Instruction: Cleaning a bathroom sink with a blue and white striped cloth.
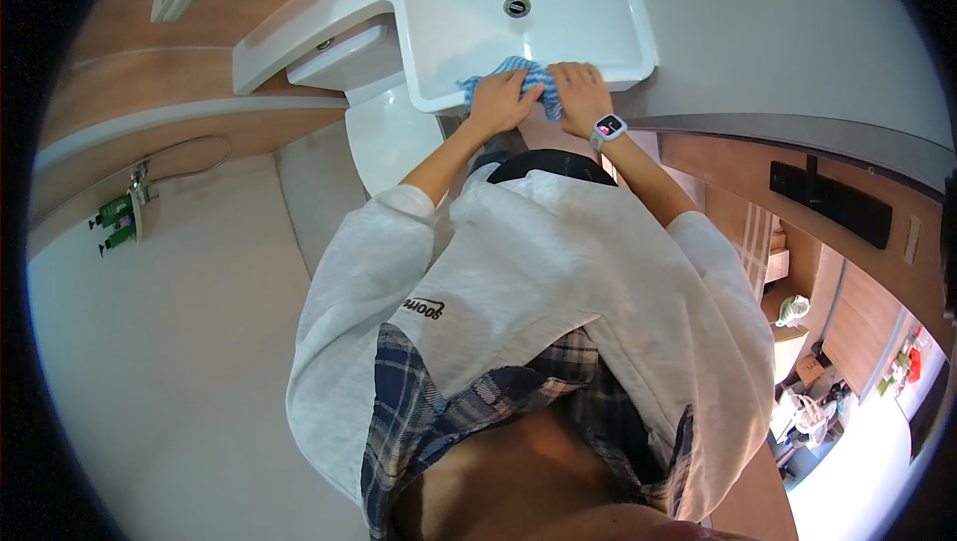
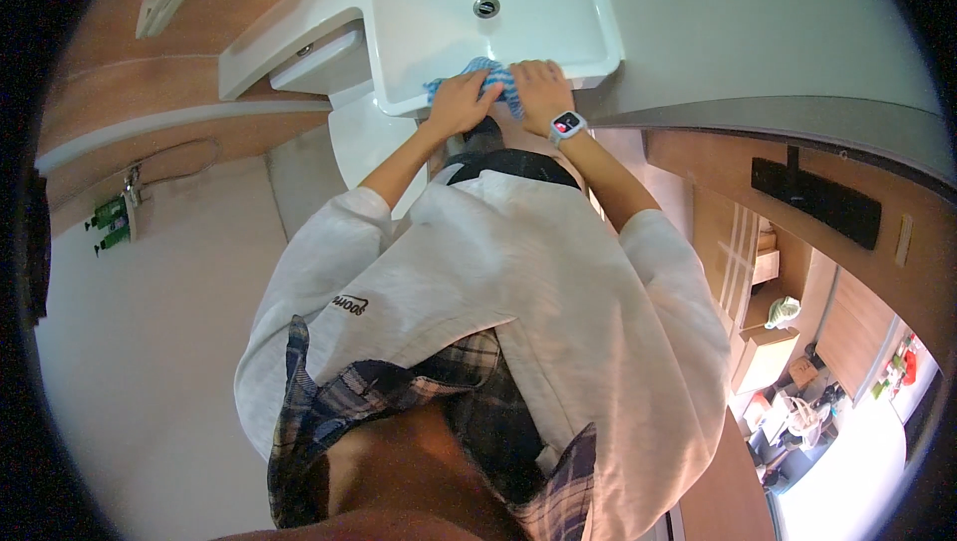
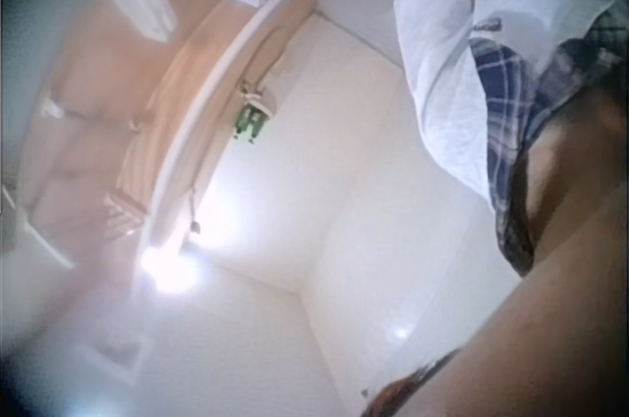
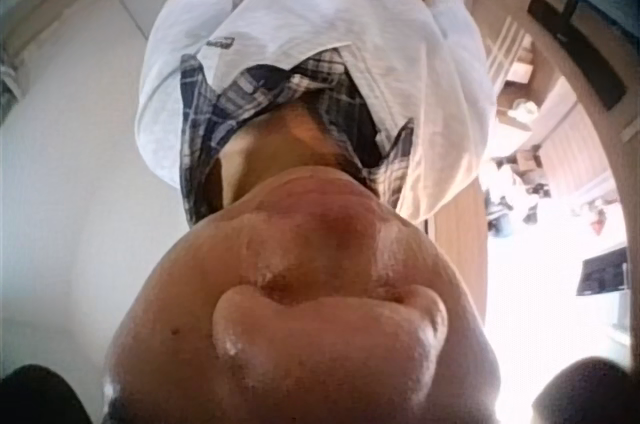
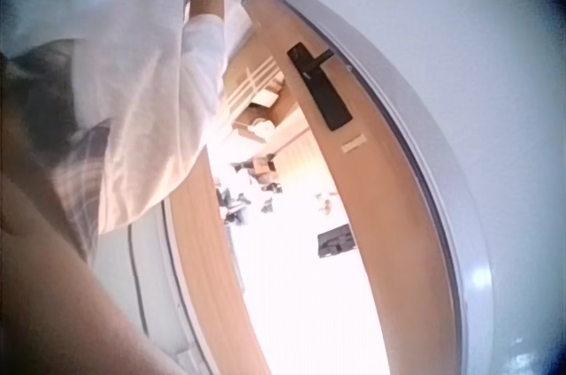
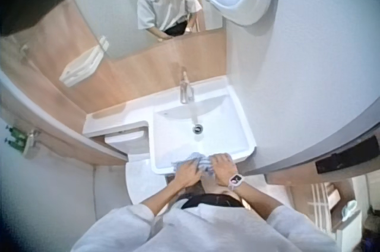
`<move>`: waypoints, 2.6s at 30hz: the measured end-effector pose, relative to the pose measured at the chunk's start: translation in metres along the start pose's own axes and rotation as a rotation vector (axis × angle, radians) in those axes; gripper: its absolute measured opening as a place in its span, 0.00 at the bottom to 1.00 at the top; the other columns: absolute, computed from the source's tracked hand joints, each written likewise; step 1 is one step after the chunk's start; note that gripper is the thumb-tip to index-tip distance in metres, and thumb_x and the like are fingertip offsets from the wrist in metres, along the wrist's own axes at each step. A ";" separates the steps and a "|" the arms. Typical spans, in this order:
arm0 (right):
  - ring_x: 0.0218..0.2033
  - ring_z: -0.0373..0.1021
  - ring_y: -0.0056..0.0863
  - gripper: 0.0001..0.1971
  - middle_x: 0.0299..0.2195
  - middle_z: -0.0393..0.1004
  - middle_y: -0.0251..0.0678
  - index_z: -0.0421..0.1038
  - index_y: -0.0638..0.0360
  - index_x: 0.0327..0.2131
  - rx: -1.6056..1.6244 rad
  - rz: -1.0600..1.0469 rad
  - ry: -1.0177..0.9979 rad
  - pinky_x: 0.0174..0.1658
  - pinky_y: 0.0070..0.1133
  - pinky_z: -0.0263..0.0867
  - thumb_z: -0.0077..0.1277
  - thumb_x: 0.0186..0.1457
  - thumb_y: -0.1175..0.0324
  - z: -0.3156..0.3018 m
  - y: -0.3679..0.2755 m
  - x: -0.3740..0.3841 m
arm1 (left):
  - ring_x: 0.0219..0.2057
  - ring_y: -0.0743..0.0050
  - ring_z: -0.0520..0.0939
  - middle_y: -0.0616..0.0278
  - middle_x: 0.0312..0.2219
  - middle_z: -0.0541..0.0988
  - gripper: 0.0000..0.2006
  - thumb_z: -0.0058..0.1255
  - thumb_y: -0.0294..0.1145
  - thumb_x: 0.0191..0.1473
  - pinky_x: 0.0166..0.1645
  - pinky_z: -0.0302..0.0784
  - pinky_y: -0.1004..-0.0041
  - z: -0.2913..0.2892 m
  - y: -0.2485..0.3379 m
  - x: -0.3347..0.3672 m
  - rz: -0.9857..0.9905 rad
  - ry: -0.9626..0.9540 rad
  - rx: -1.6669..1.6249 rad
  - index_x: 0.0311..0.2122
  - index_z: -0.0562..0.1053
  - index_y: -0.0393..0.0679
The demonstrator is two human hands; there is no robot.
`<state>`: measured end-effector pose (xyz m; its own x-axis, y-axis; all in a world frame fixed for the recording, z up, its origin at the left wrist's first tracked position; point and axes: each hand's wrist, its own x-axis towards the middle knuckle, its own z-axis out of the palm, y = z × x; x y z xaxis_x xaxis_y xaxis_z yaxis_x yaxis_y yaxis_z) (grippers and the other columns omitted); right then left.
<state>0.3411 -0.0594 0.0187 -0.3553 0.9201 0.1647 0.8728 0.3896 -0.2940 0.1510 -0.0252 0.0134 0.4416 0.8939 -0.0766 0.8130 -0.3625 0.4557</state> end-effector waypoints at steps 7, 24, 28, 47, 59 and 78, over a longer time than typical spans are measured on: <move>0.48 0.66 0.37 0.30 0.39 0.70 0.40 0.66 0.60 0.39 -0.284 0.297 -0.074 0.61 0.37 0.51 0.65 0.28 0.64 -0.009 0.042 -0.013 | 0.49 0.52 0.76 0.50 0.44 0.78 0.32 0.29 0.60 0.60 0.55 0.66 0.62 0.021 0.008 0.088 -0.143 -0.691 -0.212 0.52 0.71 0.43; 0.68 0.30 0.48 0.62 0.67 0.27 0.51 0.39 0.55 0.66 0.327 0.442 -1.324 0.65 0.46 0.36 0.64 0.30 0.45 0.063 0.061 0.113 | 0.68 0.55 0.41 0.51 0.67 0.39 0.43 0.37 0.66 0.54 0.68 0.38 0.55 0.075 -0.102 0.091 0.074 -0.513 0.069 0.67 0.45 0.51; 0.68 0.29 0.46 0.45 0.67 0.25 0.49 0.38 0.48 0.67 0.097 0.501 -1.028 0.66 0.44 0.34 0.38 0.50 0.39 0.112 0.002 0.113 | 0.68 0.61 0.45 0.51 0.66 0.44 0.35 0.42 0.52 0.56 0.68 0.35 0.57 0.046 -0.141 0.068 0.175 -0.292 0.509 0.65 0.52 0.46; 0.56 0.63 0.37 0.25 0.51 0.69 0.40 0.67 0.53 0.51 0.151 0.059 0.009 0.63 0.42 0.47 0.51 0.47 0.61 0.024 -0.032 0.014 | 0.47 0.45 0.76 0.49 0.44 0.77 0.31 0.34 0.60 0.57 0.53 0.65 0.48 -0.024 -0.052 -0.006 -0.151 -0.433 0.109 0.53 0.67 0.44; 0.60 0.56 0.38 0.33 0.54 0.65 0.40 0.62 0.58 0.51 -0.321 0.420 -0.060 0.63 0.52 0.39 0.59 0.38 0.64 -0.013 0.028 -0.022 | 0.53 0.45 0.72 0.45 0.50 0.73 0.37 0.40 0.65 0.52 0.61 0.57 0.53 0.000 0.041 0.059 0.076 -0.504 -0.095 0.57 0.65 0.42; 0.55 0.63 0.43 0.36 0.51 0.69 0.46 0.67 0.53 0.51 -0.008 0.273 -1.245 0.57 0.49 0.53 0.64 0.35 0.54 0.039 0.033 0.098 | 0.68 0.49 0.35 0.49 0.67 0.37 0.44 0.23 0.73 0.53 0.67 0.30 0.50 0.062 -0.085 0.095 0.068 -0.630 0.038 0.66 0.48 0.50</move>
<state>0.3221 0.0455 -0.0119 -0.2332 0.3865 -0.8923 0.9673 0.1866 -0.1720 0.1470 0.0747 -0.0877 0.6221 0.5458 -0.5614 0.7830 -0.4327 0.4469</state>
